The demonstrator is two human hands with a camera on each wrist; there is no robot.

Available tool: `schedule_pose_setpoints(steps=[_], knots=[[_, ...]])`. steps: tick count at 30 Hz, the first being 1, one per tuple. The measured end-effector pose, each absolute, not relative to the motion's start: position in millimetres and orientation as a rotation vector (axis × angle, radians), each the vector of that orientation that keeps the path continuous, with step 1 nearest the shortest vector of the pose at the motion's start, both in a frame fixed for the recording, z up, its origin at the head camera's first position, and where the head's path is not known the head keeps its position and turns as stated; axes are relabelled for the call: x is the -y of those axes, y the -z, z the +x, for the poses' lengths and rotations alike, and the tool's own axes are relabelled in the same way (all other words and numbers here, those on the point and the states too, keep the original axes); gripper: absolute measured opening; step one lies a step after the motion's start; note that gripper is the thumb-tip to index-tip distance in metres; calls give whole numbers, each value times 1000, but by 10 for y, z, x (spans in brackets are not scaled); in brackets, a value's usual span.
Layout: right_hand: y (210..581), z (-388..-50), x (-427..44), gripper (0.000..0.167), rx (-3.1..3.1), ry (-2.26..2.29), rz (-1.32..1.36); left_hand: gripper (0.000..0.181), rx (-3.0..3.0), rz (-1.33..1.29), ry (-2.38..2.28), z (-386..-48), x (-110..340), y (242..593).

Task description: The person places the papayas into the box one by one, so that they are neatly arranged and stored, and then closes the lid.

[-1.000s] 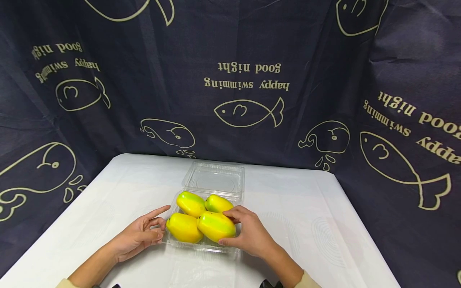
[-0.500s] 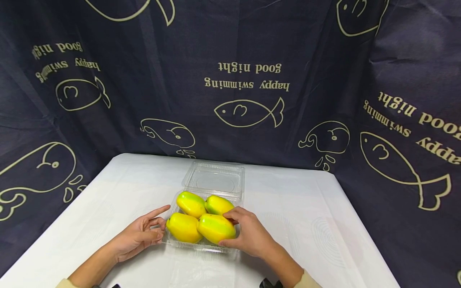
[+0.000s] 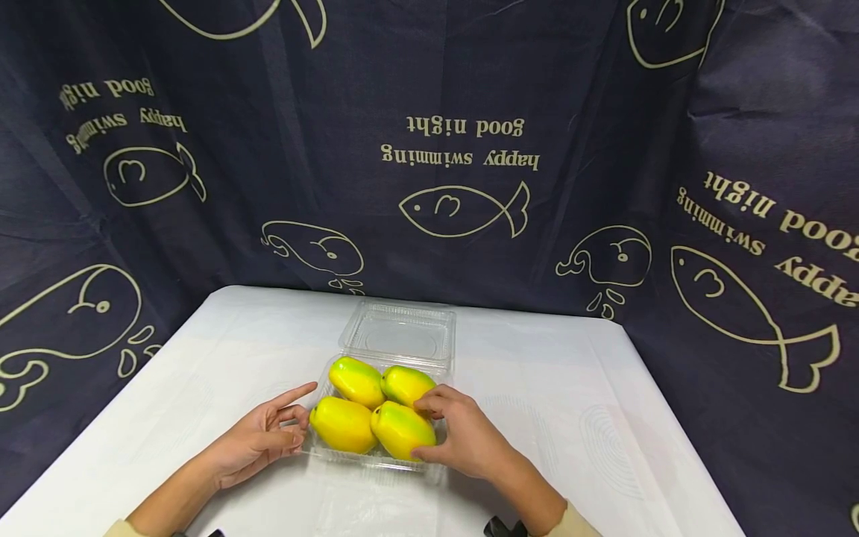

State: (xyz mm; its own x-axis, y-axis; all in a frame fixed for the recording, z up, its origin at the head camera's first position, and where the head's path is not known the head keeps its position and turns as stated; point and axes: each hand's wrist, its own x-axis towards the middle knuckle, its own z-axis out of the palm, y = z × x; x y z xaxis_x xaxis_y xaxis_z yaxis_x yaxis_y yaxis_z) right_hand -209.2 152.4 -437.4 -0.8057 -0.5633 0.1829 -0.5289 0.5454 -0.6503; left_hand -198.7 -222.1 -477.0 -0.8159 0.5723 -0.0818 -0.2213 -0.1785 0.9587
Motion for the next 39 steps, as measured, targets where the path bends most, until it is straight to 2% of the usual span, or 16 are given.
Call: schedule_pose_setpoints(steps=[7, 39], knots=[[4365, -2100, -1526, 47, -2717, 1101, -987, 89, -1578, 410, -2034, -1999, 2221, 4774], [4315, -2288, -1735, 38, -2738, 1362, -1031, 89, -1581, 386, -2016, -2048, 2220, 4761]])
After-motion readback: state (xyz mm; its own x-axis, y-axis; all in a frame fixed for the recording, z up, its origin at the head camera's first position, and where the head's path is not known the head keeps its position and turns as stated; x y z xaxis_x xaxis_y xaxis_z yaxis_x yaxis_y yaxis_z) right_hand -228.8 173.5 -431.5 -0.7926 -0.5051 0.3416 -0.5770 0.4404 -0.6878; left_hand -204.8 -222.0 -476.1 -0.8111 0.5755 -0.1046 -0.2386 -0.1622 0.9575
